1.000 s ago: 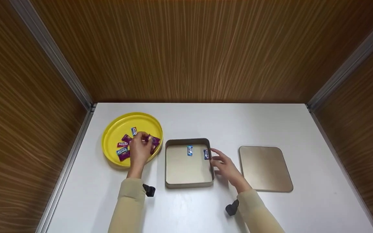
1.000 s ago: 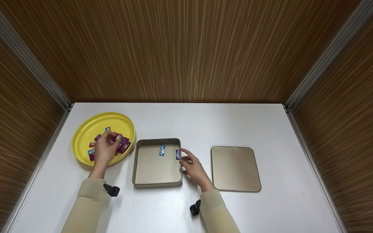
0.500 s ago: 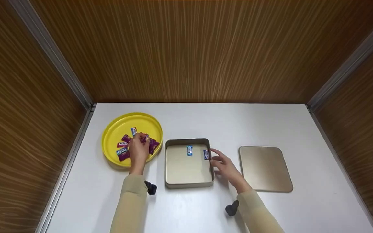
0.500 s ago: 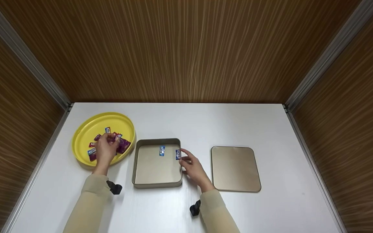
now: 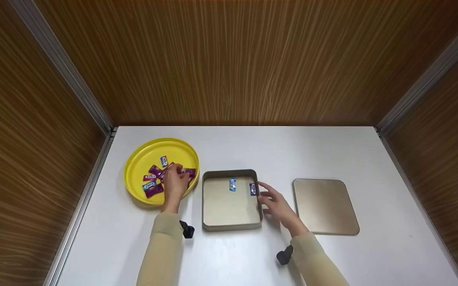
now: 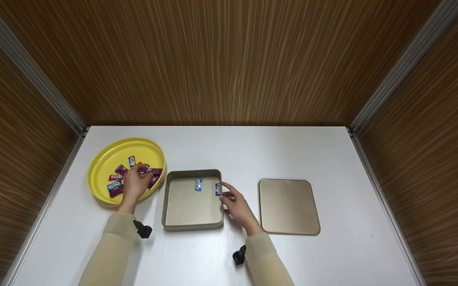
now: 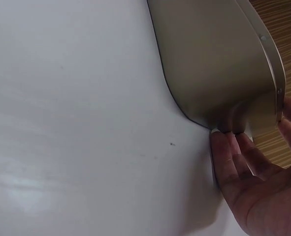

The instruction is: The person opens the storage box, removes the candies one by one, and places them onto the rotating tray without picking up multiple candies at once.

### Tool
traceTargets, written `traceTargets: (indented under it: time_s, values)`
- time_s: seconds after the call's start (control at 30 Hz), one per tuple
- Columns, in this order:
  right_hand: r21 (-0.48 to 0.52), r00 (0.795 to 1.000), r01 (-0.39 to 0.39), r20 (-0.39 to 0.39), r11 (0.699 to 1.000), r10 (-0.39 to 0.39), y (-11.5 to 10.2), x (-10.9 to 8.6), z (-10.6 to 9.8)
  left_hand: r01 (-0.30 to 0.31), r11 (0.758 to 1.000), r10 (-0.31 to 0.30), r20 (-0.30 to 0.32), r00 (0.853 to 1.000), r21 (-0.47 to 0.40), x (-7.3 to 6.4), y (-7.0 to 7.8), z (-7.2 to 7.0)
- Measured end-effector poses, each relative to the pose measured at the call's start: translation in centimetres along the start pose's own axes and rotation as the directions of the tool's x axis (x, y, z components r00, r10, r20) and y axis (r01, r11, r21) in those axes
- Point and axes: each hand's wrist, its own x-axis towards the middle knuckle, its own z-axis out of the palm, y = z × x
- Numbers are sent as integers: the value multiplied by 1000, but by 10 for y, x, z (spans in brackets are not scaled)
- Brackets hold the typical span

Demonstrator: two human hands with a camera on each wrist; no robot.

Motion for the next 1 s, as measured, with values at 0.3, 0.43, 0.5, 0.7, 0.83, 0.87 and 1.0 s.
traceTargets:
  time_s: [0.3, 0.43, 0.5, 0.7, 0.83, 0.87, 1.0]
  values:
    - [22, 1000, -21, -7, 1000, 21, 0, 1, 0, -37, 999, 37, -6, 999, 36, -5, 2, 2]
    - [30, 1000, -16, 8, 999, 16, -9, -4, 0, -63, 997, 62, 18, 998, 53, -9, 9, 5]
    - [29, 1000, -11, 6, 1000, 11, -8, -4, 0, -82, 994, 80, 41, 996, 66, -12, 14, 6]
    - [40, 1000, -3, -8, 999, 4, 3, 2, 0, -139, 988, 127, 155, 980, 69, -24, 33, 13]
    - [48, 1000, -11, -4, 999, 11, 3, 2, 0, -189, 978, 168, 209, 964, 87, -36, 44, 19]
    - [45, 1000, -12, -4, 999, 12, 3, 3, 0, -195, 976, 170, 224, 960, 95, -39, 47, 20]
    - [41, 1000, -7, 3, 999, 7, 3, 2, -1, -223, 965, 177, 285, 942, 140, -51, 57, 25]
